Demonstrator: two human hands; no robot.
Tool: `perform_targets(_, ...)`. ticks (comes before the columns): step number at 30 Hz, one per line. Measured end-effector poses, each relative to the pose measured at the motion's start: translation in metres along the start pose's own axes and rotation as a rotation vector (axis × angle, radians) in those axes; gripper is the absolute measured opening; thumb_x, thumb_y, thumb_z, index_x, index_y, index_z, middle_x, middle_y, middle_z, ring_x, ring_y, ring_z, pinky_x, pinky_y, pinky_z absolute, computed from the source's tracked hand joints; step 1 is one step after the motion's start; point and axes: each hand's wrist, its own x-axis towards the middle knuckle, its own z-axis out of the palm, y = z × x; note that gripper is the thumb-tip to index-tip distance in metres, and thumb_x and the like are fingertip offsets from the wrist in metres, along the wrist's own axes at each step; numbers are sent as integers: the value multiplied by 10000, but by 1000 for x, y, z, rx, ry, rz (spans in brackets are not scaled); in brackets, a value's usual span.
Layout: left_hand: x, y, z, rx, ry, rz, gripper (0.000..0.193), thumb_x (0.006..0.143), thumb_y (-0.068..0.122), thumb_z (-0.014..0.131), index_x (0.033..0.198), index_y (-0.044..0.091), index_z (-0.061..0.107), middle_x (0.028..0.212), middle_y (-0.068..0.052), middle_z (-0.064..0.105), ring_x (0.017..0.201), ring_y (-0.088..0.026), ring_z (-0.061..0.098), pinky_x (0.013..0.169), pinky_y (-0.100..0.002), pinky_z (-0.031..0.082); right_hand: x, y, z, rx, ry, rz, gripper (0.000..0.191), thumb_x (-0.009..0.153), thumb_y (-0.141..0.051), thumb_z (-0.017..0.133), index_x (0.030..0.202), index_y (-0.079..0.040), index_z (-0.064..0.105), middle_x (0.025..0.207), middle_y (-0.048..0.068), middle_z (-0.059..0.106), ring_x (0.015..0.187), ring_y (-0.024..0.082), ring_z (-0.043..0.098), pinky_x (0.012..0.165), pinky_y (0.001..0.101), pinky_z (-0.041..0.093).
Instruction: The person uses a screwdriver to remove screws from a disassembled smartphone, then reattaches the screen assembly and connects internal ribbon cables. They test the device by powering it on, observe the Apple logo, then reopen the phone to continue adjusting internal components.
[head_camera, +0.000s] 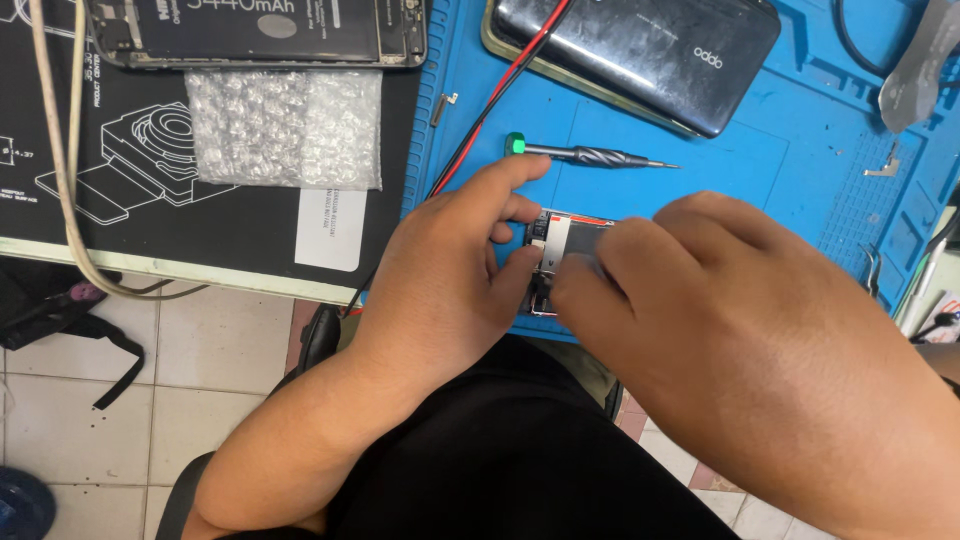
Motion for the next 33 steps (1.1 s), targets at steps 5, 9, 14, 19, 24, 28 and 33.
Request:
perform_targets(5, -2, -2, 2, 8, 46, 94, 576, 848, 37, 777, 1380, 92, 564, 1107, -77, 758, 803, -142, 693, 680, -273, 568, 1, 0, 3, -64, -105, 10, 125, 757, -130, 712, 829, -118, 611, 764, 35, 520, 730, 226, 628, 749, 368, 540)
perform_targets(9, -1, -3, 3, 21, 36, 86, 566, 846, 39, 778, 1370, 94, 571, 1095, -73, 764, 749, -146, 685, 659, -278, 560, -2, 0, 2, -44, -65, -32, 161, 731, -130, 704, 863, -100, 616, 801, 48, 533, 751, 233, 631, 779, 375, 545)
perform_targets(14, -1, -2, 2, 17, 34, 87, 563, 848, 38, 779, 1369, 94, 574, 1100, -72, 765, 750, -136, 683, 651, -270, 560, -2, -2, 4, -138, -104, -50, 139, 771, -150, 686, 869, -99, 602, 811, 46, 527, 763, 217, 629, 853, 380, 553)
perform_targets(19, 0, 0, 0, -5, 5, 51, 565, 849, 33, 770, 1374, 98, 573, 1114, -74, 759, 723, -109, 680, 632, -245, 563, -4, 0, 4, -36, -105, -43, 153, 751, -129, 702, 841, -101, 581, 781, 51, 497, 730, 221, 600, 799, 377, 529)
perform_targets(24, 0, 2, -1, -10, -18, -4, 559, 848, 42, 770, 1369, 109, 579, 1108, -65, 766, 660, -102, 662, 604, -236, 558, -4, 3, 3, -130, -89, -85, 192, 705, -158, 677, 874, -104, 603, 806, 44, 519, 763, 225, 622, 807, 365, 546)
perform_targets(28, 0, 1, -1, -15, -11, 43, 555, 857, 35, 765, 1375, 93, 574, 1116, -74, 759, 709, -88, 670, 621, -227, 562, -2, 3, 3, -61, -27, -30, 135, 773, -125, 704, 860, -108, 602, 791, 43, 513, 741, 224, 607, 752, 361, 526)
perform_targets(33, -2, -2, -1, -23, -21, 51, 529, 879, 42, 748, 1378, 89, 576, 1129, -72, 763, 720, -111, 674, 648, -253, 567, -13, 13, 3, 30, -71, -4, 195, 723, -131, 730, 902, -113, 656, 762, 17, 566, 753, 238, 647, 782, 400, 533)
